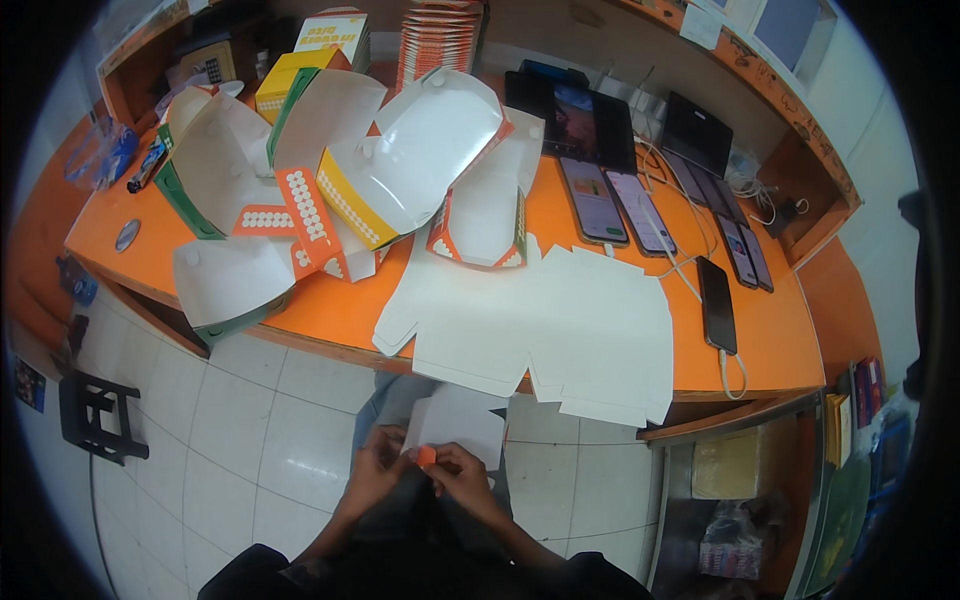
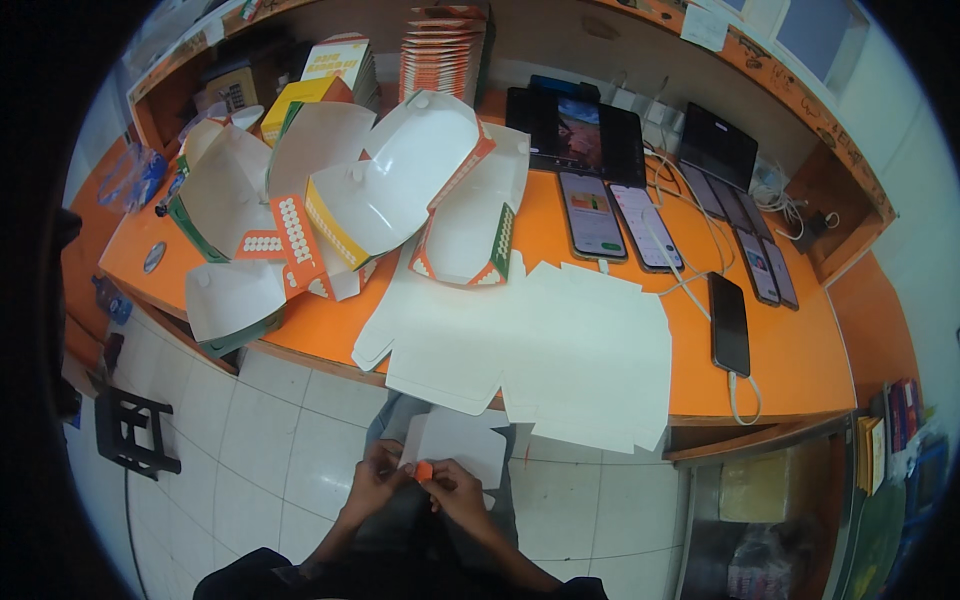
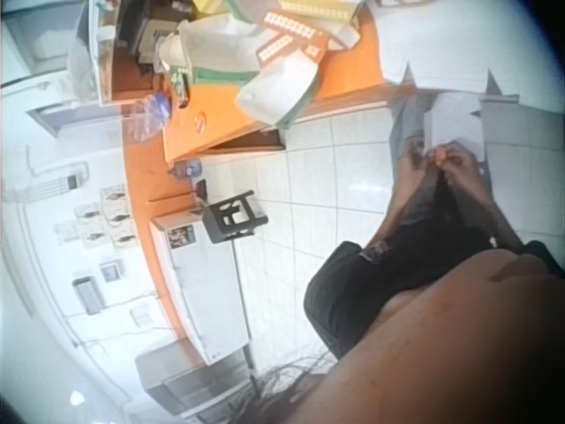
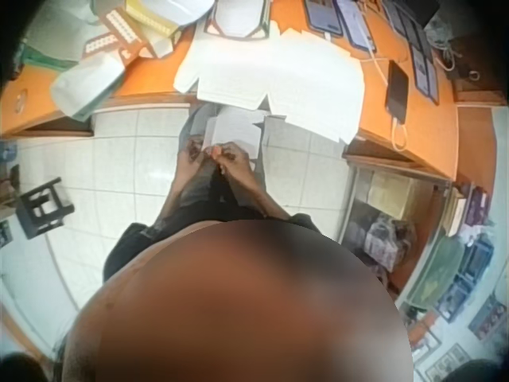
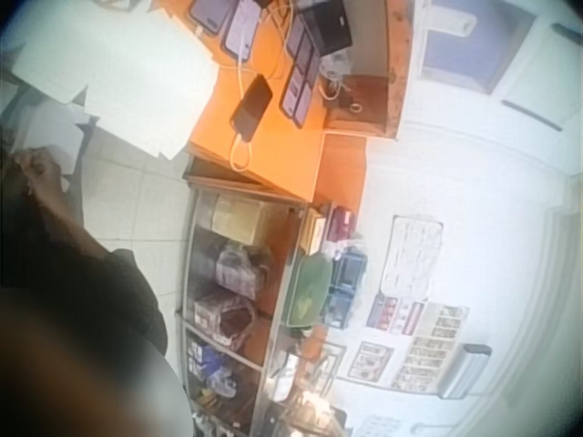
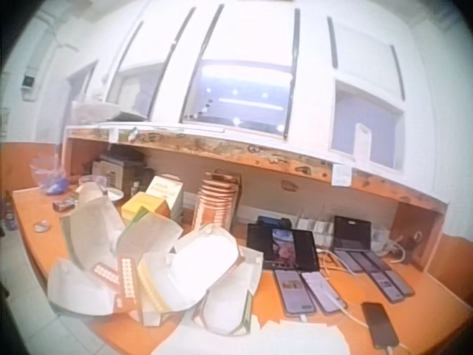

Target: The person folds flat paperboard pieces into small rectangular boxes by hand. They fold the side flaps, tuck tabs into slots, and press edges to form each box, then place the finished boxes on the desk.

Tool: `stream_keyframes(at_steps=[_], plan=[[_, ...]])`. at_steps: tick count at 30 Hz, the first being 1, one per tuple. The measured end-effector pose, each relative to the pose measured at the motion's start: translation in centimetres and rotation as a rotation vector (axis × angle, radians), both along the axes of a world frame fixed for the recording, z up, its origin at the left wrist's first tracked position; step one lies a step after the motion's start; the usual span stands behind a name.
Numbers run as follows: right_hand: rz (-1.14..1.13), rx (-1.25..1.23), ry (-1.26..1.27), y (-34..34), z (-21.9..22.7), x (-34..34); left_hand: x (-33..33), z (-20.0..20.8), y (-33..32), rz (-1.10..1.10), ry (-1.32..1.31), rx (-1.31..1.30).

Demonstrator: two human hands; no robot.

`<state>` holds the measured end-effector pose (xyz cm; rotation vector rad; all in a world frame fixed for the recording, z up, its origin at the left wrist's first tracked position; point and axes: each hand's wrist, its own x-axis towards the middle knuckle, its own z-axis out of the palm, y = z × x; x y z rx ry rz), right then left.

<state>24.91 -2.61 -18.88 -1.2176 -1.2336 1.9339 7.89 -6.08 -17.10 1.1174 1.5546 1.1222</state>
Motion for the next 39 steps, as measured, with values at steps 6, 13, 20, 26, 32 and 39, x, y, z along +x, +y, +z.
stream_keyframes(at_steps=[6,13,20,26,32,39], plan=[[-0.065,-0.122,0.280,-1.4,-1.3,-0.9,0.3,1.1,-0.3,-0.058,0.070,0.027],[-0.151,-0.232,0.264,-1.2,-1.1,-0.7,-0.4,1.7,0.2,-0.173,0.153,0.082],[-0.161,-0.099,0.197,0.0,-0.5,-0.5,-0.1,0.8,-0.2,-0.130,0.018,0.065],[-0.222,-0.114,0.269,-0.3,-0.7,-1.2,0.4,0.7,-0.6,-0.031,0.001,-0.045],[-0.199,-0.191,0.310,-0.5,-0.4,-1.5,-0.2,0.7,-0.2,-0.051,-0.016,-0.045],[-0.150,-0.148,0.340,-0.6,-0.7,-1.2,-0.2,0.9,0.0,-0.057,0.032,0.066]])
